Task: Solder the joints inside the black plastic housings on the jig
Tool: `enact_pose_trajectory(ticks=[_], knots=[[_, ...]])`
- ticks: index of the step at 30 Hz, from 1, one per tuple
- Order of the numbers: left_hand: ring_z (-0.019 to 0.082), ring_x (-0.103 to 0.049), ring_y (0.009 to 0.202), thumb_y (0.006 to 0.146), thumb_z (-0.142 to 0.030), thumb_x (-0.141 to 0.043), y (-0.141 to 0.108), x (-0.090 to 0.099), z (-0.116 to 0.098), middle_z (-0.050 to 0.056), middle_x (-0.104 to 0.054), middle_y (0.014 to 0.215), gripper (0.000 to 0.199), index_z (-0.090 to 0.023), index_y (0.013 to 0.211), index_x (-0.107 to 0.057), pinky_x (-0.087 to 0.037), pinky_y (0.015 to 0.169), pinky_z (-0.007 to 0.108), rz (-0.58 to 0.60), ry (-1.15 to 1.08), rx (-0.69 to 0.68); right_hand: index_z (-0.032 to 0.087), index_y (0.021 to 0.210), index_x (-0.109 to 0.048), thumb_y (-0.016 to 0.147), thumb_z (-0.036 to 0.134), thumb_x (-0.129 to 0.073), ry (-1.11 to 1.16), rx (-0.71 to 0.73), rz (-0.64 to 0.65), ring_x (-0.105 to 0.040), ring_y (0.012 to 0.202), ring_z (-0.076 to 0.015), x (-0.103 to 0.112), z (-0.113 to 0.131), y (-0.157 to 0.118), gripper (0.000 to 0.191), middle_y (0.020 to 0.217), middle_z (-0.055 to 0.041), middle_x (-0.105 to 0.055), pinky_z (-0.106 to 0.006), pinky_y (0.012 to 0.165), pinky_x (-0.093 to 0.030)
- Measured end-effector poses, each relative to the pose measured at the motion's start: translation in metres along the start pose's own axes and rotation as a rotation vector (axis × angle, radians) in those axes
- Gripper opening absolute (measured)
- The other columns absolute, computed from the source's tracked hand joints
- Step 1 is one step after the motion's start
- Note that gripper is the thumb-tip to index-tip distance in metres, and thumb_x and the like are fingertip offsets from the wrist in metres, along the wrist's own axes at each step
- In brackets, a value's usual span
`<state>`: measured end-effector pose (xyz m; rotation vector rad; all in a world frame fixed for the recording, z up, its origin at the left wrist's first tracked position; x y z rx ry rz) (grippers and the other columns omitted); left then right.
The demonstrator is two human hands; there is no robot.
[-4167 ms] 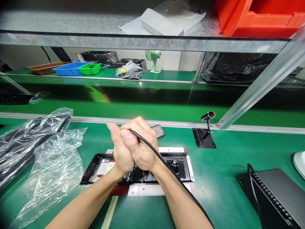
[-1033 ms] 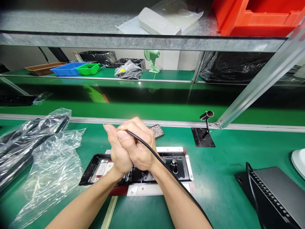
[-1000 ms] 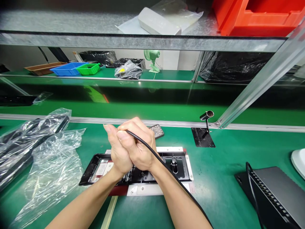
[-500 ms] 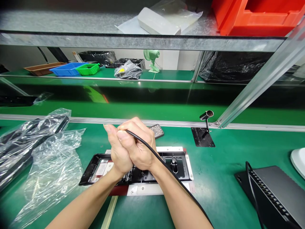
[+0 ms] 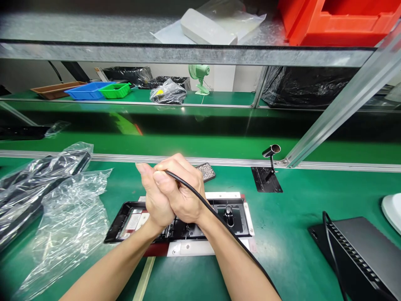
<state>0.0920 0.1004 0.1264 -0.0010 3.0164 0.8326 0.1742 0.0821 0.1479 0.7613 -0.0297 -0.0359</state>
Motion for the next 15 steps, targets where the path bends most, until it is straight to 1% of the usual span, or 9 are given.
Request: enact_pose_trajectory(ticks=[5,10,15], knots=[[0.015,-0.053,0.062,0.105,-0.056,-0.021,0.0006,0.0006,-0.0035,0.0,-0.051,0.067,0.053,-0.023,0.069,-0.041,-0.052,0.066,0.033,-0.013,0.052,-0.032,0.025,0.087,-0.067,0.097,0.034,-0.051,-0.01,-0.012,-0.008,-0.062,0.083,-0.0191,0.0007,-0.0007,0.0,0.021,0.09,-0.0031,-0.066,-0.038,0.078,-0.051],[0.015,-0.053,0.063,0.106,-0.052,-0.021,0.0006,-0.0014,-0.006,0.0,-0.051,0.068,0.051,-0.023,0.069,-0.041,-0.052,0.065,0.031,0.001,0.056,-0.037,0.025,0.088,-0.068,0.096,0.032,-0.052,0.013,-0.008,-0.01,-0.061,0.084,-0.0189,0.0009,0.0001,0.0003,0.02,0.089,-0.0027,-0.064,-0.037,0.077,-0.05],[0.015,-0.051,0.061,0.105,-0.055,-0.021,0.0011,-0.0011,-0.0049,0.001,-0.051,0.068,0.052,-0.023,0.069,-0.041,-0.052,0.063,0.031,-0.009,0.075,-0.019,0.026,0.087,-0.069,0.096,0.031,-0.052,0.017,-0.017,-0.017,-0.06,0.082,-0.0191,0.0011,-0.0004,0.0003,0.02,0.087,-0.002,-0.064,-0.037,0.077,-0.05]])
Point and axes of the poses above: each hand's wrist, its own y-axis towards the middle knuckle, its own x-axis out of the back of the hand, z = x × y, the point moved 8 cm from there along y, towards the middle knuckle
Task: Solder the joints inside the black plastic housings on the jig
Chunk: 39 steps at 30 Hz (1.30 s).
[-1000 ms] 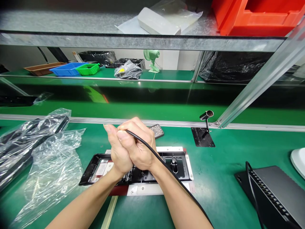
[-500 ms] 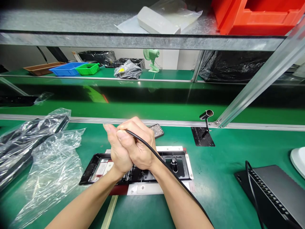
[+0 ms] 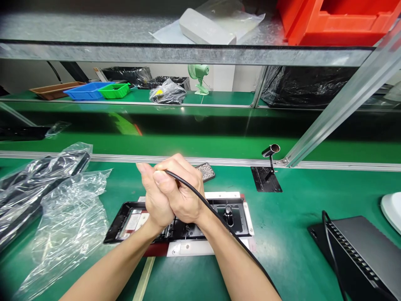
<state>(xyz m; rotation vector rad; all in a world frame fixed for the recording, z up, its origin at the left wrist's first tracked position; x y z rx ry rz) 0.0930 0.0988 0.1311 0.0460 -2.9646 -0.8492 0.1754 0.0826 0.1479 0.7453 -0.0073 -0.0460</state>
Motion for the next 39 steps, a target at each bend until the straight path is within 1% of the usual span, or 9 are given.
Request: enact_pose_trajectory(ticks=[8,15,21,26,31,39], knots=[[0.015,-0.053,0.063,0.106,-0.053,-0.023,0.0,0.0008,-0.0009,0.001,-0.053,0.069,0.05,-0.023,0.069,-0.04,-0.053,0.066,0.032,0.002,-0.012,-0.016,0.024,0.087,-0.068,0.096,0.032,-0.052,0.002,0.005,0.005,-0.061,0.083,-0.0187,-0.0006,-0.0001,-0.0004,0.02,0.088,-0.0029,-0.064,-0.037,0.077,-0.05],[0.017,-0.055,0.064,0.103,-0.06,-0.02,-0.0009,-0.0001,0.0036,0.002,-0.054,0.068,0.054,-0.024,0.068,-0.04,-0.054,0.069,0.035,0.014,-0.008,0.026,0.025,0.085,-0.068,0.096,0.034,-0.051,-0.023,0.001,-0.01,-0.062,0.082,-0.0197,-0.0002,-0.0001,-0.0006,0.022,0.088,-0.0031,-0.066,-0.039,0.075,-0.051],[0.016,-0.054,0.064,0.103,-0.059,-0.02,-0.0006,0.0003,0.0054,0.002,-0.054,0.069,0.054,-0.023,0.068,-0.04,-0.053,0.068,0.035,0.017,-0.003,0.031,0.024,0.086,-0.068,0.096,0.034,-0.051,-0.031,0.002,-0.006,-0.063,0.083,-0.0197,-0.0004,-0.001,-0.0012,0.022,0.089,-0.0038,-0.066,-0.039,0.076,-0.052],[0.015,-0.053,0.063,0.105,-0.055,-0.022,-0.0003,0.002,0.0006,0.001,-0.052,0.068,0.051,-0.023,0.069,-0.04,-0.052,0.067,0.033,-0.005,-0.009,-0.009,0.024,0.086,-0.068,0.096,0.032,-0.051,-0.015,0.001,0.001,-0.062,0.083,-0.0186,-0.0003,-0.0008,-0.0007,0.021,0.089,-0.0033,-0.066,-0.037,0.076,-0.051],[0.015,-0.054,0.063,0.106,-0.052,-0.022,-0.0003,0.0014,-0.0006,0.0,-0.052,0.068,0.05,-0.023,0.069,-0.04,-0.053,0.065,0.032,0.001,-0.005,-0.02,0.024,0.086,-0.067,0.096,0.033,-0.052,-0.015,0.001,0.004,-0.062,0.083,-0.0191,-0.0003,-0.001,-0.0009,0.021,0.089,-0.0032,-0.065,-0.038,0.077,-0.051],[0.015,-0.055,0.064,0.107,-0.048,-0.022,-0.001,0.0005,-0.0011,0.001,-0.055,0.07,0.049,-0.022,0.071,-0.043,-0.052,0.066,0.031,0.008,0.016,-0.042,0.022,0.088,-0.068,0.097,0.032,-0.052,0.006,0.007,0.012,-0.06,0.084,-0.0179,-0.0004,-0.0015,-0.0009,0.022,0.089,-0.0037,-0.064,-0.037,0.077,-0.049]])
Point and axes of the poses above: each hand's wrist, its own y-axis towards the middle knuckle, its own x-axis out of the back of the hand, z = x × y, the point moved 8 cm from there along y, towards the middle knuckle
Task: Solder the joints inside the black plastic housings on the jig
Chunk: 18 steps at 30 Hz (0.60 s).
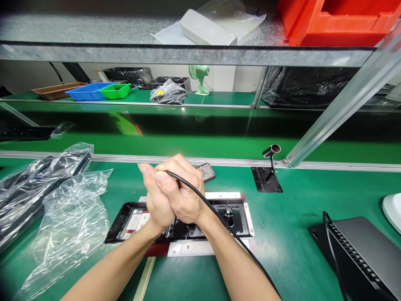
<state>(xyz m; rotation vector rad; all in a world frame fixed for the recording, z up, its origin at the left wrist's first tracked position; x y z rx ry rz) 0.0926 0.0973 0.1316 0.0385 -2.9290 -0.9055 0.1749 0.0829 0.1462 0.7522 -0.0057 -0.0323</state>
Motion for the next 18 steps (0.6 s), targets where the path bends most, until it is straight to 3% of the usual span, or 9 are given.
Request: enact_pose_trajectory(ticks=[18], knots=[[0.015,-0.055,0.063,0.106,-0.053,-0.019,-0.0005,0.0004,0.0015,0.001,-0.056,0.07,0.052,-0.023,0.071,-0.043,-0.053,0.066,0.031,0.004,0.021,0.023,0.019,0.088,-0.069,0.097,0.033,-0.051,-0.013,0.015,0.001,-0.059,0.083,-0.0183,0.0005,-0.0003,0.0,0.024,0.089,-0.0052,-0.065,-0.037,0.077,-0.049]])
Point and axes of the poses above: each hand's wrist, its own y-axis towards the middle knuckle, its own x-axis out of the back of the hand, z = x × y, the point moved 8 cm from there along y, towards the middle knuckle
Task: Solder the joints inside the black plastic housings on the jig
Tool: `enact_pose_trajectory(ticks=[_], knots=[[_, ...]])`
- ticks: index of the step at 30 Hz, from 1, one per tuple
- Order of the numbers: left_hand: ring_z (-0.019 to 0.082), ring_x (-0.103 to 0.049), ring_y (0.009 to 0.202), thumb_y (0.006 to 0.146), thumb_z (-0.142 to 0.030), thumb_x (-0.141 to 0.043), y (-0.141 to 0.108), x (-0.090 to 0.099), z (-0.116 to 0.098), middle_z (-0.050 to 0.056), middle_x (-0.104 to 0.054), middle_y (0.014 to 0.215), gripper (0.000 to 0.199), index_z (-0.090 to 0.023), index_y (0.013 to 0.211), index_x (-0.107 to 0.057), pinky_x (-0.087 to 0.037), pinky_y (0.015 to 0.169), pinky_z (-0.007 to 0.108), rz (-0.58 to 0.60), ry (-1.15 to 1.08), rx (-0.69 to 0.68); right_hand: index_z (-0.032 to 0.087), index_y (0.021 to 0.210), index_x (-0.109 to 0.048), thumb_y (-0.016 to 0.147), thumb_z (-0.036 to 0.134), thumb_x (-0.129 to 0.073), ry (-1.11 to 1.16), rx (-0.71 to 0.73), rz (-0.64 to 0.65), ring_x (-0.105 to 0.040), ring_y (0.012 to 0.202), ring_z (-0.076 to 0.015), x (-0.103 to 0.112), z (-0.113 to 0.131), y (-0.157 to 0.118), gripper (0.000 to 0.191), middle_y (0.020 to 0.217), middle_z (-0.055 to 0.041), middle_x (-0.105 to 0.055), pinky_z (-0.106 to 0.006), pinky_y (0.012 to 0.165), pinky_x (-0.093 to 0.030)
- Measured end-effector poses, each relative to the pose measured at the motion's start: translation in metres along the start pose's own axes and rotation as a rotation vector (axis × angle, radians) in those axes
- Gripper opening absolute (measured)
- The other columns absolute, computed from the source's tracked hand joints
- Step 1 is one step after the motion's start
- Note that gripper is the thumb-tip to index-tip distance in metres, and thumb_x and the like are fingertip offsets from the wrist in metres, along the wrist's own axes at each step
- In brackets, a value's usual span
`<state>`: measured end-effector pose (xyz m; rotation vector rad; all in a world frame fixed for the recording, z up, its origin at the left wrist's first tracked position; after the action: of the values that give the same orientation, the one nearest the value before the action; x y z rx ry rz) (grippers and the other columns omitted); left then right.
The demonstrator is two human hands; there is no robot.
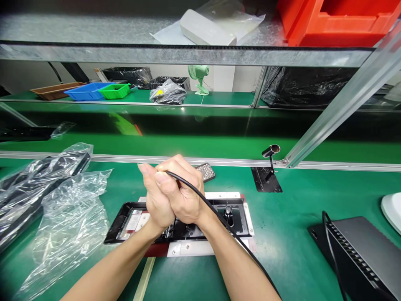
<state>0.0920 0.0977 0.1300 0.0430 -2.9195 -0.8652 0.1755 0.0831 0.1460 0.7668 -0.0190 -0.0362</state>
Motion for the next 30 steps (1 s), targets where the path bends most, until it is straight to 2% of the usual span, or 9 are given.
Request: enact_pose_trajectory(ticks=[5,11,22,26,30], knots=[[0.015,-0.056,0.063,0.106,-0.053,-0.02,0.0008,0.0008,-0.0028,0.002,-0.056,0.069,0.053,-0.022,0.07,-0.045,-0.053,0.066,0.031,-0.001,0.003,-0.015,0.019,0.089,-0.069,0.097,0.033,-0.051,-0.011,0.0,0.003,-0.06,0.083,-0.0181,0.0001,-0.0001,-0.0004,0.025,0.09,-0.0058,-0.065,-0.037,0.077,-0.05],[0.015,-0.058,0.066,0.107,-0.047,-0.015,0.0018,-0.004,-0.0066,0.003,-0.058,0.072,0.055,-0.022,0.07,-0.047,-0.054,0.069,0.031,0.054,-0.03,-0.031,0.018,0.089,-0.069,0.097,0.033,-0.051,-0.006,0.005,0.002,-0.059,0.082,-0.0179,-0.0001,-0.0003,-0.0003,0.024,0.089,-0.0058,-0.065,-0.037,0.077,-0.05],[0.015,-0.058,0.068,0.108,-0.043,-0.016,0.0009,-0.0041,-0.006,0.002,-0.059,0.073,0.054,-0.021,0.071,-0.049,-0.053,0.07,0.03,0.055,-0.062,-0.035,0.023,0.09,-0.069,0.097,0.034,-0.049,-0.025,0.01,0.0,-0.06,0.083,-0.0196,-0.0005,-0.0006,-0.0001,0.024,0.089,-0.0058,-0.065,-0.038,0.077,-0.051],[0.015,-0.059,0.07,0.107,-0.047,-0.014,0.0012,-0.0064,-0.0047,0.003,-0.059,0.075,0.056,-0.021,0.071,-0.049,-0.054,0.073,0.031,0.075,-0.064,-0.023,0.022,0.091,-0.07,0.097,0.033,-0.05,-0.007,0.011,-0.002,-0.06,0.082,-0.0196,-0.0005,-0.0006,0.0,0.023,0.088,-0.0062,-0.065,-0.038,0.077,-0.05],[0.015,-0.057,0.068,0.106,-0.051,-0.016,-0.0011,-0.0038,0.0024,0.002,-0.057,0.074,0.055,-0.022,0.072,-0.046,-0.054,0.072,0.033,0.039,-0.036,0.031,0.023,0.09,-0.07,0.097,0.034,-0.051,-0.006,0.01,-0.005,-0.06,0.082,-0.0198,0.0,0.0,0.0001,0.023,0.088,-0.0061,-0.065,-0.039,0.077,-0.051]])
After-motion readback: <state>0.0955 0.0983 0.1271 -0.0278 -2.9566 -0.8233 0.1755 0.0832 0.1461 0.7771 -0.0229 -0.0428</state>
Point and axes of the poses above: each hand's wrist, its own y-axis towards the middle knuckle, its own x-axis out of the back of the hand, z = x × y, the point moved 8 cm from there along y, towards the middle knuckle
